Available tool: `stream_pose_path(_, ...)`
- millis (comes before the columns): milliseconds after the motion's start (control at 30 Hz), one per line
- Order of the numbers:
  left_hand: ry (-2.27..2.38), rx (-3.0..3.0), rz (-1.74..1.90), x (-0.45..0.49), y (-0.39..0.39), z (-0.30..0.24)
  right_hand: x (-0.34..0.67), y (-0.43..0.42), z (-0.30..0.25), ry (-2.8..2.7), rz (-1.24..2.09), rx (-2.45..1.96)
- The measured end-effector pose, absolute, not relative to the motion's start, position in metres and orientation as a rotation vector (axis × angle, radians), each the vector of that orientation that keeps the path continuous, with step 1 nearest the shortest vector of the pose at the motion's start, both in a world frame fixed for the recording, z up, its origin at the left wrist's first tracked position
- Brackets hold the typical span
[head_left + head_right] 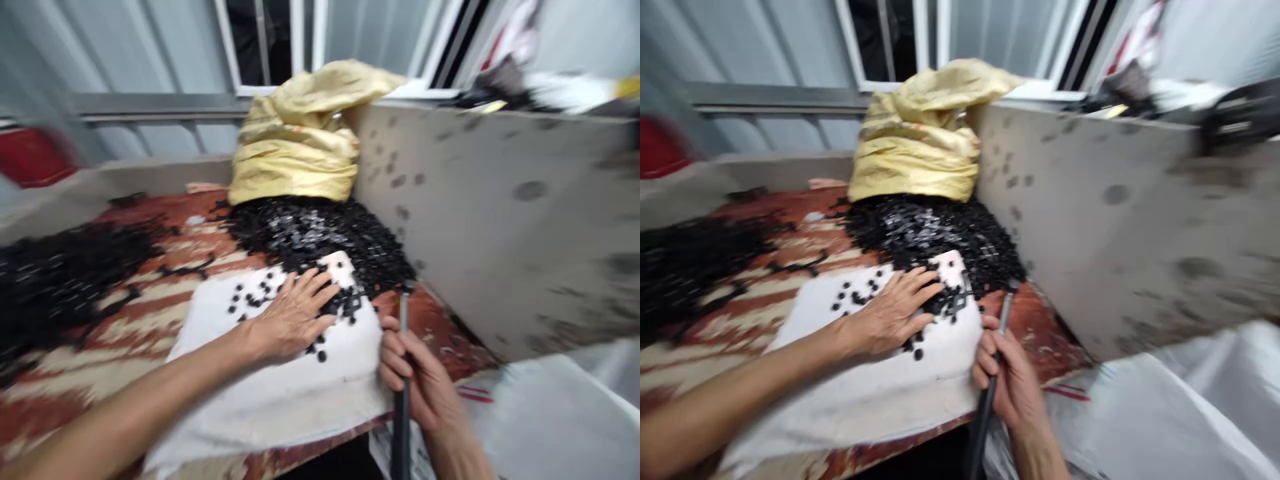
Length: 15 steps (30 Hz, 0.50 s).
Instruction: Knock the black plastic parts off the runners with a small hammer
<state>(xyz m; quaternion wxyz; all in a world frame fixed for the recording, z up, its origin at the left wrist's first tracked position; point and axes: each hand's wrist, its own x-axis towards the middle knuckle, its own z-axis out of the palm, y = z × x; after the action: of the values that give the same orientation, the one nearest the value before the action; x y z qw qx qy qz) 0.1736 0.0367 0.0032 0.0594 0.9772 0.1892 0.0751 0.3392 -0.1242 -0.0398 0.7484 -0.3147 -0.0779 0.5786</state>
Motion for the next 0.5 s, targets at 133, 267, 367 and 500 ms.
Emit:
stream_pose_path(133,0.506,3.089,0.403,0.177,0.052,-0.018,0.342,-0.119,-0.050,-0.185,1.235,-0.646)
stream_pose_path(267,0.396,3.196,0.593,0.183,0.075,-0.037,0.351,-0.114,-0.062,-0.179,1.221,-0.598)
stream_pose_path(367,0.347,3.224,0.634,0.182,0.072,-0.040,0.351,-0.117,-0.068,-0.164,1.247,-0.569)
stream_pose_path(500,0.341,3.169,0.738,0.178,0.070,-0.044,0.351,-0.118,-0.069,-0.144,1.287,-0.557)
